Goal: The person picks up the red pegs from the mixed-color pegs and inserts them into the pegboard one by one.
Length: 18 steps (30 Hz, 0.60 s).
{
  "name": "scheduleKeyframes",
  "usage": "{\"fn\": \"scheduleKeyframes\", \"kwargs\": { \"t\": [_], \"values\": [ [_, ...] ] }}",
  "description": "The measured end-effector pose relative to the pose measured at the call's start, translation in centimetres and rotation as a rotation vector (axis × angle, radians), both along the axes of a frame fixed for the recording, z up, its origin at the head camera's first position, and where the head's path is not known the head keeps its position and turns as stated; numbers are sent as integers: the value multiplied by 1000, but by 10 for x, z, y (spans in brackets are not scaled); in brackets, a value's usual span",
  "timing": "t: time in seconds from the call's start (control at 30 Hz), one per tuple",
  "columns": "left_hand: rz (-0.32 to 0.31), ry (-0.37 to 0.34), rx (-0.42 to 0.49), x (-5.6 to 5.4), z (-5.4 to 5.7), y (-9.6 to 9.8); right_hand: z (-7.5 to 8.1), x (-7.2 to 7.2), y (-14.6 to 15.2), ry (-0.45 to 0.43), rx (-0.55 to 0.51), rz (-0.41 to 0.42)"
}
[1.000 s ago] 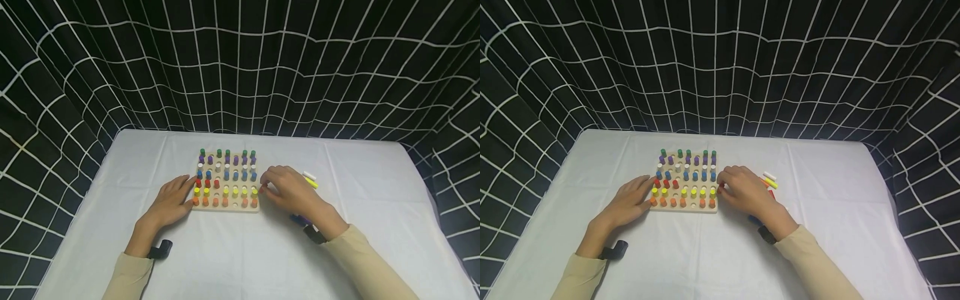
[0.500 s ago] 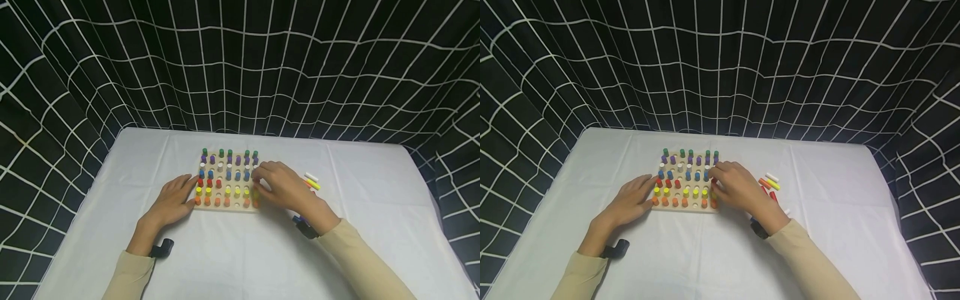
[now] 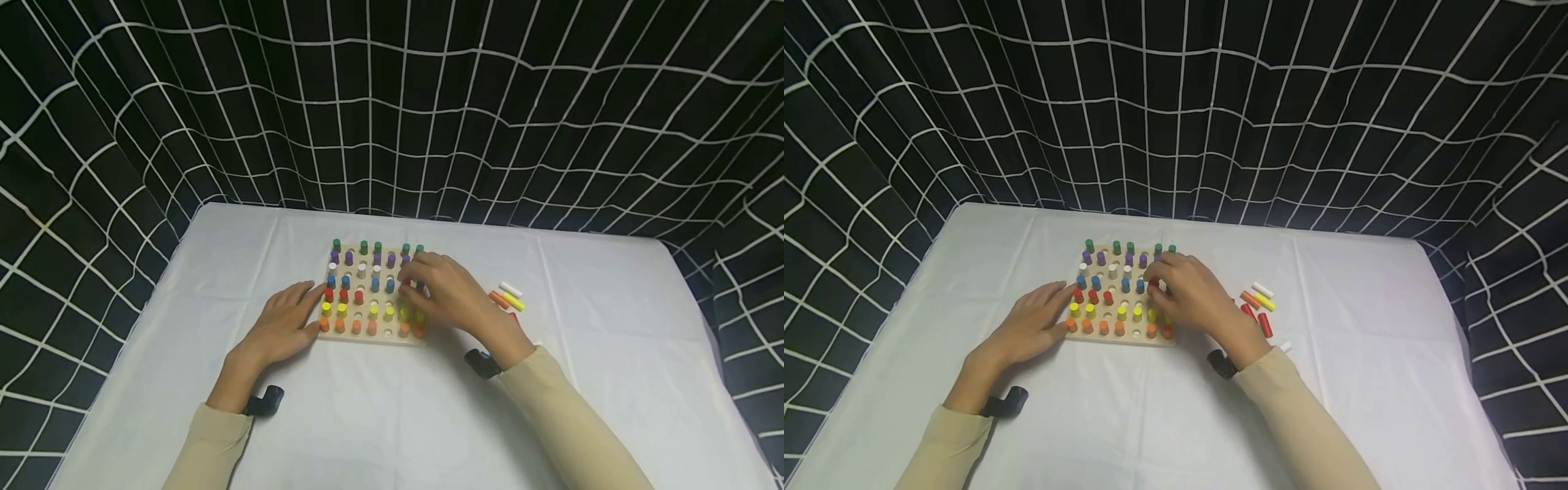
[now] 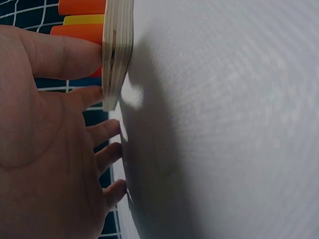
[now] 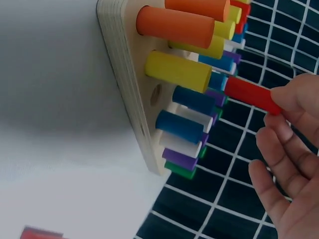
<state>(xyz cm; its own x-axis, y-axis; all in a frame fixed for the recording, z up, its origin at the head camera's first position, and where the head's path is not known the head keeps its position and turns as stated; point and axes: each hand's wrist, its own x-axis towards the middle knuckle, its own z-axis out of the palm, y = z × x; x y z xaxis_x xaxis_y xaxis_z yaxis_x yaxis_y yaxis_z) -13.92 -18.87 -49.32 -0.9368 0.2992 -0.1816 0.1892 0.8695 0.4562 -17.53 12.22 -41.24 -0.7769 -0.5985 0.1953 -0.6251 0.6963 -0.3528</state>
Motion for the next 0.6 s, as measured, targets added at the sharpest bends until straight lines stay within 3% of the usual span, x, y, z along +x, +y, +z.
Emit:
{"fn": "scheduleKeyframes", "kwargs": {
  "t": [0.17,0.33,0.6],
  "values": [
    [-1,-2,-6,0,1,1,-5,-4,-10,-69,-3,8],
    [0,-7,-12,1,3,2,-12,-7,-20,-49,11,59],
    [-3,-16,-1,3,5,4,-15,-7,-35,-58,44,72]
  ]
}}
